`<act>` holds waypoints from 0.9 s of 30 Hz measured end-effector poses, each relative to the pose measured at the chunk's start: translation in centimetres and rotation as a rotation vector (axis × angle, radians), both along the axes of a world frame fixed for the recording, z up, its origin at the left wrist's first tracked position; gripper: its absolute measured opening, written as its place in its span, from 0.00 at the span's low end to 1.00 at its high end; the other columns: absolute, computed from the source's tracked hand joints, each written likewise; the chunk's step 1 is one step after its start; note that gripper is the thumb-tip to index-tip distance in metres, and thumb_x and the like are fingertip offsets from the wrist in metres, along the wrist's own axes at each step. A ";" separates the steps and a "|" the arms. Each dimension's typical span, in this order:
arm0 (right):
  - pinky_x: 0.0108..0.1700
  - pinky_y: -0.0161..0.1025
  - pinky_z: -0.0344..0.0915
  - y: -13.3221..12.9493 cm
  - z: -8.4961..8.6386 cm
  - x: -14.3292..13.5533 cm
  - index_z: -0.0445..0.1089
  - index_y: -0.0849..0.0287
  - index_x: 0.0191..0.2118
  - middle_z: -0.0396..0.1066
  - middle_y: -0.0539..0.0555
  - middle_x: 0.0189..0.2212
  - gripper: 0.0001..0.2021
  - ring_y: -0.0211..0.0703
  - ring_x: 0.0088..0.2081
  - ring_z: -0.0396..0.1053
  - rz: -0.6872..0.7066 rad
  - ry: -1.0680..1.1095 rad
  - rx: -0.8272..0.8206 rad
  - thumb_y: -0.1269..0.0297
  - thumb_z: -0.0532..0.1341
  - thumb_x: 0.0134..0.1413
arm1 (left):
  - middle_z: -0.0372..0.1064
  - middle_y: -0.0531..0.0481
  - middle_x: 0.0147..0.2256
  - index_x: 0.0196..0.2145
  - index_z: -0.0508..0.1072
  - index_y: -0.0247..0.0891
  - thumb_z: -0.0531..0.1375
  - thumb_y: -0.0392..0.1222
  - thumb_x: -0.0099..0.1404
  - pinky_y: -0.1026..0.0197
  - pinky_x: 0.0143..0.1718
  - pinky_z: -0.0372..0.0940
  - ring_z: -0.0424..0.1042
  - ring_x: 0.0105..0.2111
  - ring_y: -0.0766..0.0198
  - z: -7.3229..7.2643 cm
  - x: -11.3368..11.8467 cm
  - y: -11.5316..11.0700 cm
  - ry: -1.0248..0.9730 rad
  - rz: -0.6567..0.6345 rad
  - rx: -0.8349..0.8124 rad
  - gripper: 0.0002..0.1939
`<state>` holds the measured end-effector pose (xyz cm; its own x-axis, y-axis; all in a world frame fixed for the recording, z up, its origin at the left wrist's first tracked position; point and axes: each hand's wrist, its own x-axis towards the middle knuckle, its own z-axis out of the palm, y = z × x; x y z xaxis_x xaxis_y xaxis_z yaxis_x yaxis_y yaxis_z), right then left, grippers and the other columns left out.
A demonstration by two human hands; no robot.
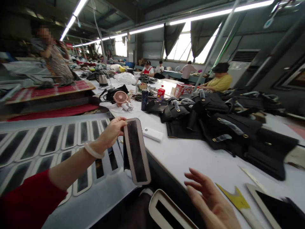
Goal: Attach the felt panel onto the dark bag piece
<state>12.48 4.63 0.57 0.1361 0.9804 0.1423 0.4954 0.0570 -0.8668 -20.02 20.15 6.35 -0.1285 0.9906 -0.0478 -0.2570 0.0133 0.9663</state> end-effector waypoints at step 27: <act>0.56 0.56 0.66 -6.9 0.2 2.4 0.48 0.52 0.66 0.63 0.60 0.58 0.37 0.59 0.57 0.63 -0.226 -0.576 0.466 0.53 0.63 0.54 | 0.70 0.46 0.49 0.49 0.67 0.43 0.63 0.43 0.58 0.53 0.54 0.63 0.69 0.49 0.54 -6.0 9.1 -13.7 0.077 -0.481 0.000 0.20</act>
<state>14.84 -2.26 0.79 0.1052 0.7590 0.6426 0.9038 0.1965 -0.3801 -10.90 6.41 0.32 0.3407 0.9385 -0.0559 -0.1492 0.1127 0.9824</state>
